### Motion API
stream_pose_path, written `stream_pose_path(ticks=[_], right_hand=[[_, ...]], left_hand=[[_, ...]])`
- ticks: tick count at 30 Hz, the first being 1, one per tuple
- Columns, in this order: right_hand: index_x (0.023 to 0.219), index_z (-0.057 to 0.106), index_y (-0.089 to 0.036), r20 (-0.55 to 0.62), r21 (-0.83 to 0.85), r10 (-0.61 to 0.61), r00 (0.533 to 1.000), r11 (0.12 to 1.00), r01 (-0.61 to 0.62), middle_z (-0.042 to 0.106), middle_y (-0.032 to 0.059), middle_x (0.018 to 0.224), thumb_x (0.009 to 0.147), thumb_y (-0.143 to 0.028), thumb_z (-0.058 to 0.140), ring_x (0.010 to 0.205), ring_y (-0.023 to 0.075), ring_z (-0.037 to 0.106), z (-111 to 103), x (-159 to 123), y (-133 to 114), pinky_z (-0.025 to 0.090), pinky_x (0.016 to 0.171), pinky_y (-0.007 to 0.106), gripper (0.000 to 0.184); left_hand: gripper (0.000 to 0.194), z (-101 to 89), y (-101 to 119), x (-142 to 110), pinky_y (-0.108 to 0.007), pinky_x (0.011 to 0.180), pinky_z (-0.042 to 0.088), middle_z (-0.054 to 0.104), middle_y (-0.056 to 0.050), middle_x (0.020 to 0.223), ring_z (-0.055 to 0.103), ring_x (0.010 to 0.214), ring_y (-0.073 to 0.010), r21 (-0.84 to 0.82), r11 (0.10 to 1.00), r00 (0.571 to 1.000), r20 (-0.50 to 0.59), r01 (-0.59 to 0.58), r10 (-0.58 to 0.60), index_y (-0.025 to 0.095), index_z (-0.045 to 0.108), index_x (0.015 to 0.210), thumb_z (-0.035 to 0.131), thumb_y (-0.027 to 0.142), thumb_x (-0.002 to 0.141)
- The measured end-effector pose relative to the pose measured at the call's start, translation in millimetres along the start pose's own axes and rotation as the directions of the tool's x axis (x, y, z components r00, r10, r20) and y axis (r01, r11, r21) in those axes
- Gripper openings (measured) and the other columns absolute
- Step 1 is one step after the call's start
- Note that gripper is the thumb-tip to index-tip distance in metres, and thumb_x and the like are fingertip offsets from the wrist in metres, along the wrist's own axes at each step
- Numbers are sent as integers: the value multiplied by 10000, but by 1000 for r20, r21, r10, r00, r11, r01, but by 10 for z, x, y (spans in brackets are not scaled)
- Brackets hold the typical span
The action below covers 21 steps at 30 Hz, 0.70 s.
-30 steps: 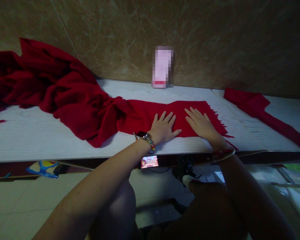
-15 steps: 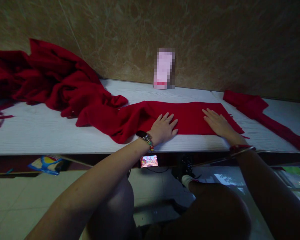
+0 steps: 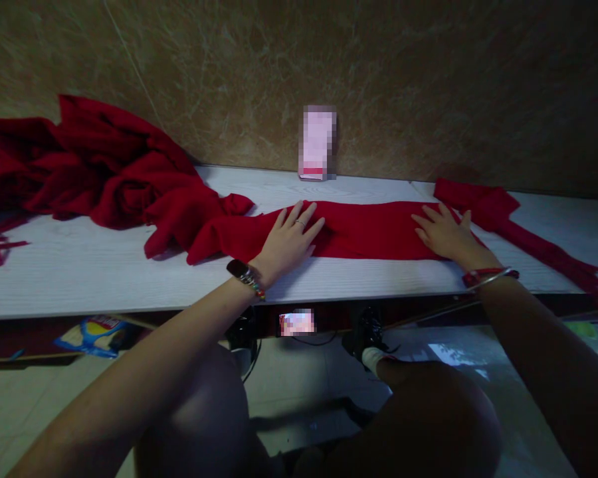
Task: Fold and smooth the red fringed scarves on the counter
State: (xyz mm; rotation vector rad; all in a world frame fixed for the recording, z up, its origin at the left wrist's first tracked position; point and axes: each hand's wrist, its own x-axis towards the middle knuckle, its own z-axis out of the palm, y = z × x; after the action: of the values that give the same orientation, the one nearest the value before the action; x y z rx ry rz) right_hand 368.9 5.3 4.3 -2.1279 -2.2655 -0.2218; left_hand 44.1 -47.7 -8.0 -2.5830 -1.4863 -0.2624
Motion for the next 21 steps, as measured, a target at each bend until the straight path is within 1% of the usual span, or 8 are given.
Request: stream_pose_path(ticks=[3,5,7,10,12,15,18,21], right_hand=[[1307,515,-195,-73,55,-66,995,996,71,379,122,1470,884,-321,433,1370,360,261,-55,-28,-362,212,1049,675,449],[1297,529,-200,-132,213,-212,968,948,237,428,115,1438,884,-333,438,1344,310,340,-68,-91,-686,312,1060,578,443],[1323,501,-215,-148,305,-332,931,881,363,434,94,1438,885,-326,439,1340,269,359,-42,-182,-1003,320,1078,523,457],[1340,478,-226,-111,342,-391,914,848,405,429,83,1445,880,-316,446,1351,261,342,74,-320,-1327,299,1088,522,470],[1342,471,-229,-82,335,-413,907,846,416,424,83,1448,894,-299,416,1351,259,341,165,-378,-1406,269,1093,548,458],[1366,438,-198,-83,350,-432,898,831,432,423,101,1447,902,-296,403,1349,247,348,246,-391,-1373,264,1104,524,476],[1391,402,-179,-124,380,-448,885,803,460,407,104,1457,894,-286,420,1364,230,319,246,-363,-1285,285,1113,467,508],[1401,385,-209,-173,392,-457,872,781,487,343,74,1497,891,-266,416,1395,220,244,223,-350,-1208,259,1130,466,514]], left_hand=[[583,-11,-138,-148,-510,1114,196,151,-112,1554,111,1415,-331,-17,999,999,-1,38,-38,207,290,1440,454,310,890],[642,-37,-204,-240,-519,1111,195,126,-123,1557,101,1413,-347,-39,997,998,16,62,-62,204,250,1455,470,393,883],[731,-79,-253,-317,-518,1111,195,104,-134,1559,87,1414,-351,-67,995,996,56,77,-74,192,189,1472,465,498,867],[880,-142,-327,-402,-505,1105,216,86,-153,1557,113,1414,-335,-125,990,977,207,70,-43,181,66,1488,449,616,825],[962,-169,-396,-443,-495,1100,228,87,-166,1554,154,1408,-326,-162,986,949,314,34,19,188,4,1487,469,655,787],[1014,-196,-533,-485,-478,1099,229,125,-175,1545,183,1402,-323,-157,988,925,374,-5,64,196,9,1487,519,657,743],[999,-241,-681,-507,-462,1086,260,221,-174,1524,234,1389,-314,-87,996,917,398,29,8,198,77,1487,572,605,721],[917,-298,-809,-522,-417,1054,321,342,-169,1475,348,1342,-285,-38,997,912,408,64,-43,199,146,1480,587,516,741]])
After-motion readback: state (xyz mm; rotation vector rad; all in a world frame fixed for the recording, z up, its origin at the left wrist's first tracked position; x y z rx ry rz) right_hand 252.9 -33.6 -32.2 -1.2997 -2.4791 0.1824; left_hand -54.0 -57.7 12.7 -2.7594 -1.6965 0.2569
